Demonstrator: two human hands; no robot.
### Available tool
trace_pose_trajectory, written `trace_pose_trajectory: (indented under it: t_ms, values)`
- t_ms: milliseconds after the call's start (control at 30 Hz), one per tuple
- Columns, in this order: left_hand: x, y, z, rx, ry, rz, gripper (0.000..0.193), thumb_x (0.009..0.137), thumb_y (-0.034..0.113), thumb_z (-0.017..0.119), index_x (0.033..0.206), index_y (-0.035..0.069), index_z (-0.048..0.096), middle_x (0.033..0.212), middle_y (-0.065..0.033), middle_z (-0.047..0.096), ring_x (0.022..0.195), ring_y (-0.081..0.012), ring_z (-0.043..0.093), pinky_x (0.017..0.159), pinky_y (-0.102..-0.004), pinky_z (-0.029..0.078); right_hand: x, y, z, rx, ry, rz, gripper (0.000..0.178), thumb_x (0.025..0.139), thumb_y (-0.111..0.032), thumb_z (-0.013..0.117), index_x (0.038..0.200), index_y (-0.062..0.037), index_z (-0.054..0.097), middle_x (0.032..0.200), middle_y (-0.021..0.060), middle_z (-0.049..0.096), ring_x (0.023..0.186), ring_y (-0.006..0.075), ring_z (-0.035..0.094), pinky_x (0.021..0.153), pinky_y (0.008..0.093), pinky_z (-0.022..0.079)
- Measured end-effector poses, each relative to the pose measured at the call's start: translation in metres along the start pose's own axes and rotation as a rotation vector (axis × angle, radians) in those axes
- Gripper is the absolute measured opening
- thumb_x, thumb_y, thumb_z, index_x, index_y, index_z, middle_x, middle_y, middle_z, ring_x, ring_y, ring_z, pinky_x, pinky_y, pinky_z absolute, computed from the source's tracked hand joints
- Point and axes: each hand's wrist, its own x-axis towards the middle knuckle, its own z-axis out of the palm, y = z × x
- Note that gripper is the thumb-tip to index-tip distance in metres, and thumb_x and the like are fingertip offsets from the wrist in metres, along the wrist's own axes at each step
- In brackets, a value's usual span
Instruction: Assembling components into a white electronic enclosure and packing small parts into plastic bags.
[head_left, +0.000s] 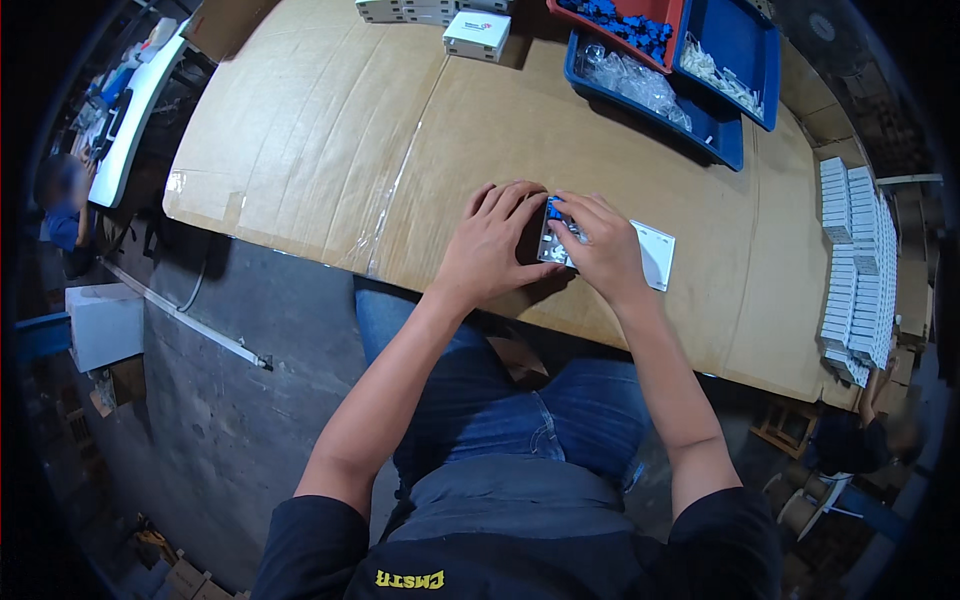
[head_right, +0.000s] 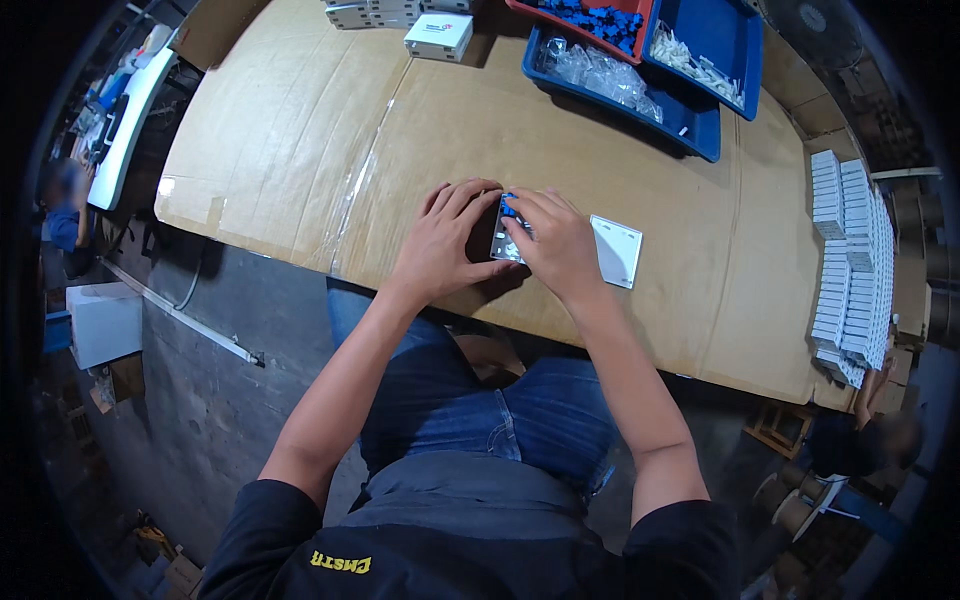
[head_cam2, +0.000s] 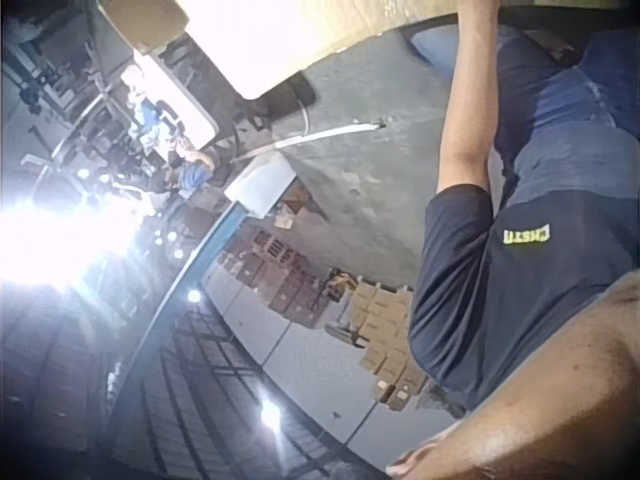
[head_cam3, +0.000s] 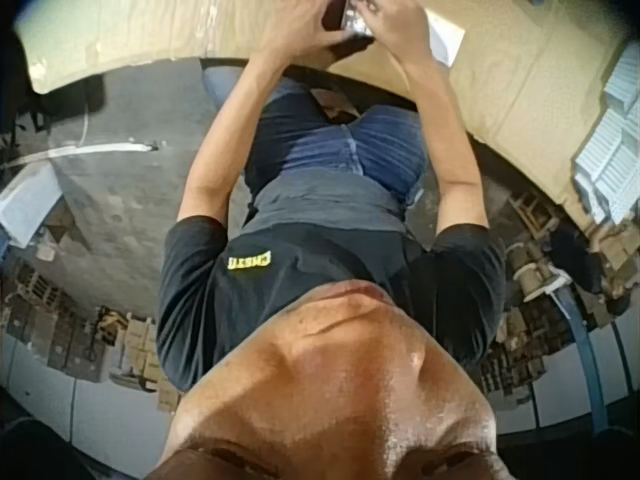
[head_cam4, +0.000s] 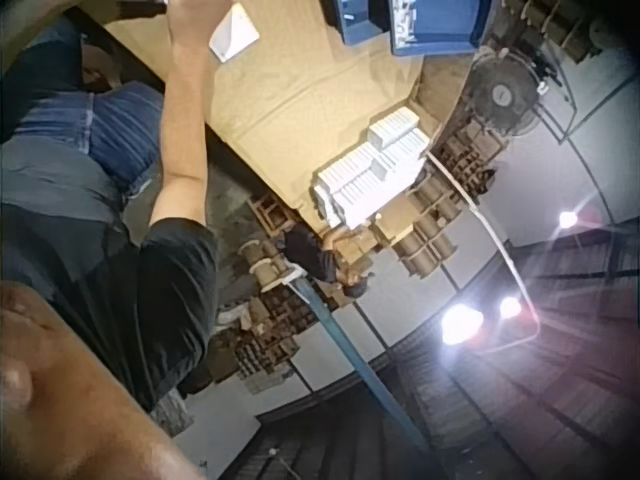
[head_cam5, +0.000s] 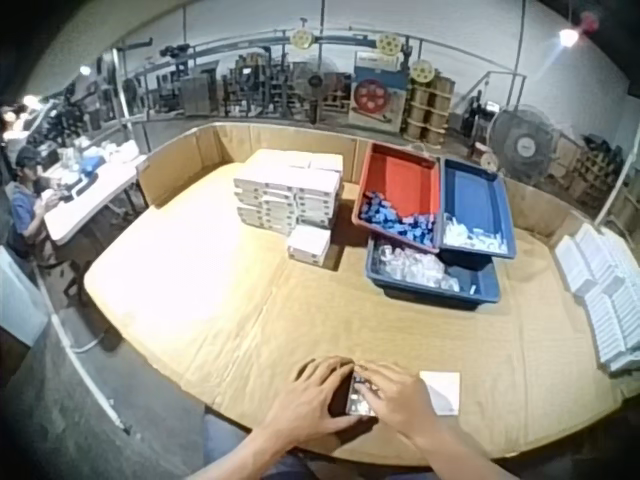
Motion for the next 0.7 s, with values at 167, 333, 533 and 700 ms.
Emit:
trace_pose_trajectory:
  t_ms: [167, 333, 533, 700]
  values:
    - [0.001, 0.000, 0.001, -0.018, -0.002, 0.002, 0.079, 0.077, 0.044, 0.079, 0.142, 0.007, 0.053, 0.145, -0.0097, 0.052, 0.141, -0.0283, 0.045, 0.123, -0.0482, 0.028, -0.019, -0.020, -0.003, -0.322, -0.016, -0.065, 0.040, 0.096, -0.034, 0.068, 0.121, -0.0036, 0.073, 0.143, 0.0123, 0.061, 0.137, 0.0304, 0.052, 0.118, 0.0597, 0.032]
    - [-0.002, -0.002, 0.001, -0.005, 0.008, 0.000, 0.080, 0.077, 0.044, 0.080, 0.143, 0.006, 0.054, 0.145, -0.0098, 0.052, 0.141, -0.0292, 0.045, 0.122, -0.0492, 0.028, -0.006, -0.016, -0.014, -0.318, -0.172, -0.050, 0.049, 0.096, -0.040, 0.067, 0.130, -0.0056, 0.069, 0.155, 0.0140, 0.049, 0.145, 0.0323, 0.044, 0.121, 0.0626, 0.025]
    - [0.000, 0.002, 0.002, -0.008, 0.015, 0.017, 0.085, 0.077, 0.053, 0.080, 0.143, 0.005, 0.055, 0.146, -0.0095, 0.052, 0.140, -0.0287, 0.046, 0.122, -0.0489, 0.028, -0.039, -0.001, -0.072, -0.063, -0.193, 0.246, 0.065, 0.082, -0.032, 0.082, 0.140, -0.0091, 0.063, 0.163, 0.0141, 0.038, 0.147, 0.0350, 0.039, 0.124, 0.0503, 0.030]
    - [-0.001, 0.001, 0.001, 0.015, -0.009, 0.034, 0.089, 0.076, 0.055, 0.081, 0.144, 0.005, 0.054, 0.146, -0.0099, 0.052, 0.140, -0.0299, 0.046, 0.122, -0.0483, 0.028, -0.085, 0.019, -0.112, -0.095, -0.206, 0.417, 0.074, 0.073, -0.019, 0.089, 0.142, -0.0117, 0.062, 0.166, 0.0117, 0.035, 0.152, 0.0331, 0.034, 0.124, 0.0437, 0.031]
